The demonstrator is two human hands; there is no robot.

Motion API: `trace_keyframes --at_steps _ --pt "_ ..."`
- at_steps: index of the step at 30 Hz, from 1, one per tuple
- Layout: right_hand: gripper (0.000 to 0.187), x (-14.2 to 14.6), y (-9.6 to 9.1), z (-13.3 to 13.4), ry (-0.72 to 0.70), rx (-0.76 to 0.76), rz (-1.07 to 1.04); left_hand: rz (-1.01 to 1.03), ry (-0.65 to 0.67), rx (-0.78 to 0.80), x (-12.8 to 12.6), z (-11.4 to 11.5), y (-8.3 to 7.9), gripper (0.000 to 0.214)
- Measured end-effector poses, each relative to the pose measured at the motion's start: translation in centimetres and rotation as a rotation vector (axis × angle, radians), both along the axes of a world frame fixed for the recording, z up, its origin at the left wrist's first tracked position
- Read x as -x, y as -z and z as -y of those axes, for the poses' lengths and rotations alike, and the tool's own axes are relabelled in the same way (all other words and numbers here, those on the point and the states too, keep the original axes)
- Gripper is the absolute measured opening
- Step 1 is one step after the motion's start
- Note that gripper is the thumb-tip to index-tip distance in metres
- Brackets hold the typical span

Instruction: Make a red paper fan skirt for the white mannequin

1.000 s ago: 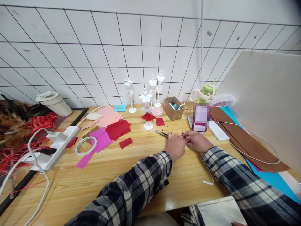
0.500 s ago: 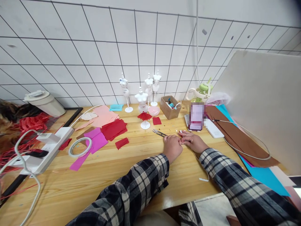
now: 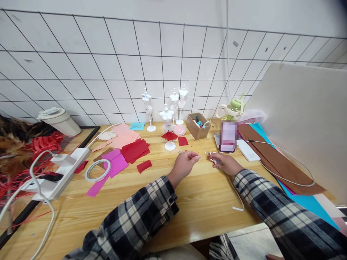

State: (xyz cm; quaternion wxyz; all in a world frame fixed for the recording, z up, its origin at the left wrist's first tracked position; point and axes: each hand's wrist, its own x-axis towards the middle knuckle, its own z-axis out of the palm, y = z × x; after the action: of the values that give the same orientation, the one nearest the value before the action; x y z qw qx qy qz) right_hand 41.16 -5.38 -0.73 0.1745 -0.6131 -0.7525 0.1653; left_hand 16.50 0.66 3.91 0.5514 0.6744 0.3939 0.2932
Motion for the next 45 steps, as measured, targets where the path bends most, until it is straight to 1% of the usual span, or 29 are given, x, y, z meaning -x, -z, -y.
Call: trace_keyframes --at_steps 2,4,5,6,8,9,10,11,12,14,16,17,18,20,22,25,27,31,32,35,39,41,42,43,45 --pt "0.063 -0.1 -0.2 -0.2 -0.003 0.042 -0.026 0.062 -0.039 0.162 2.1 0.2 0.9 0.025" --pt "0.079 -0.3 -0.6 -0.5 -0.016 0.089 -0.05 0.129 -0.071 0.266 4.5 0.5 1.6 0.032" --pt "0.084 -0.3 -1.0 -0.6 -0.029 0.115 -0.046 0.165 -0.064 0.312 5.7 0.6 1.8 0.036" --pt "0.088 -0.3 -1.6 -0.6 -0.041 0.135 -0.027 0.191 -0.044 0.344 7.0 0.7 1.9 0.039" --pt "0.092 0.3 -3.3 -0.5 -0.066 0.136 0.062 0.26 -0.032 0.406 9.7 0.8 1.7 0.041" --pt "0.091 1.1 -4.4 -0.2 -0.041 0.092 0.147 0.286 -0.028 0.436 11.0 0.8 1.5 0.042" --pt "0.084 2.2 -5.6 0.1 -0.008 0.026 0.239 0.293 -0.024 0.457 12.3 0.7 1.3 0.042" --pt "0.072 3.7 -6.6 0.5 0.0 -0.05 0.302 0.296 -0.032 0.464 13.6 0.6 1.1 0.042" --pt "0.06 5.6 -7.5 0.9 -0.002 -0.142 0.32 0.307 -0.041 0.469 14.8 0.4 0.9 0.042" --pt "0.048 10.4 -8.3 1.6 -0.067 -0.314 0.263 0.373 -0.072 0.49 16.9 0.1 0.8 0.042" --pt "0.036 15.7 -7.7 1.6 -0.148 -0.501 0.215 0.48 -0.088 0.532 18.4 -0.2 1.0 0.041" --pt "0.029 18.2 -6.8 1.3 -0.163 -0.597 0.19 0.532 -0.094 0.555 18.9 -0.2 1.3 0.041" --pt "0.023 20.4 -5.8 0.8 -0.138 -0.685 0.153 0.577 -0.104 0.575 19.3 -0.3 1.6 0.041" --pt "0.019 23.8 -3.8 -0.6 -0.115 -0.779 0.106 0.627 -0.142 0.594 19.7 -0.2 2.4 0.042" --pt "0.022 25.4 -2.1 -2.0 -0.119 -0.806 0.1 0.635 -0.182 0.588 19.8 -0.1 3.1 0.043" --pt "0.023 25.5 -1.0 -3.2 -0.082 -0.802 0.077 0.63 -0.195 0.611 19.8 0.1 3.7 0.044" --pt "0.023 24.7 -1.0 -3.4 -0.07 -0.794 0.043 0.656 -0.212 0.632 19.9 0.0 3.7 0.043" --pt "0.035 23.8 -1.2 -3.2 -0.111 -0.77 0.03 0.714 -0.235 0.693 19.9 0.0 3.5 0.041" --pt "0.033 23.8 -1.3 -3.1 -0.108 -0.765 0.041 0.721 -0.23 0.71 19.8 0.1 3.4 0.041" --pt "0.019 23.9 -1.3 -2.8 -0.1 -0.751 0.075 0.719 -0.216 0.746 19.3 0.6 3.3 0.04" --pt "0.013 23.8 -1.4 -2.4 -0.104 -0.715 0.039 0.676 -0.2 0.756 18.6 1.3 3.5 0.04" --pt "0.008 23.8 -1.5 -2.3 -0.09 -0.631 -0.037 0.632 -0.178 0.699 18.6 1.3 3.6 0.039" --pt "0.007 23.9 -1.5 -2.3 -0.075 -0.579 -0.096 0.583 -0.169 0.639 18.7 1.2 3.6 0.038" --pt "0.009 23.9 -1.4 -2.4 -0.053 -0.526 -0.169 0.506 -0.161 0.553 18.8 1.1 3.6 0.035" --pt "0.014 24.0 -1.0 -2.6 0.026 -0.421 -0.363 0.295 -0.149 0.312 19.0 1.0 3.4 0.03"
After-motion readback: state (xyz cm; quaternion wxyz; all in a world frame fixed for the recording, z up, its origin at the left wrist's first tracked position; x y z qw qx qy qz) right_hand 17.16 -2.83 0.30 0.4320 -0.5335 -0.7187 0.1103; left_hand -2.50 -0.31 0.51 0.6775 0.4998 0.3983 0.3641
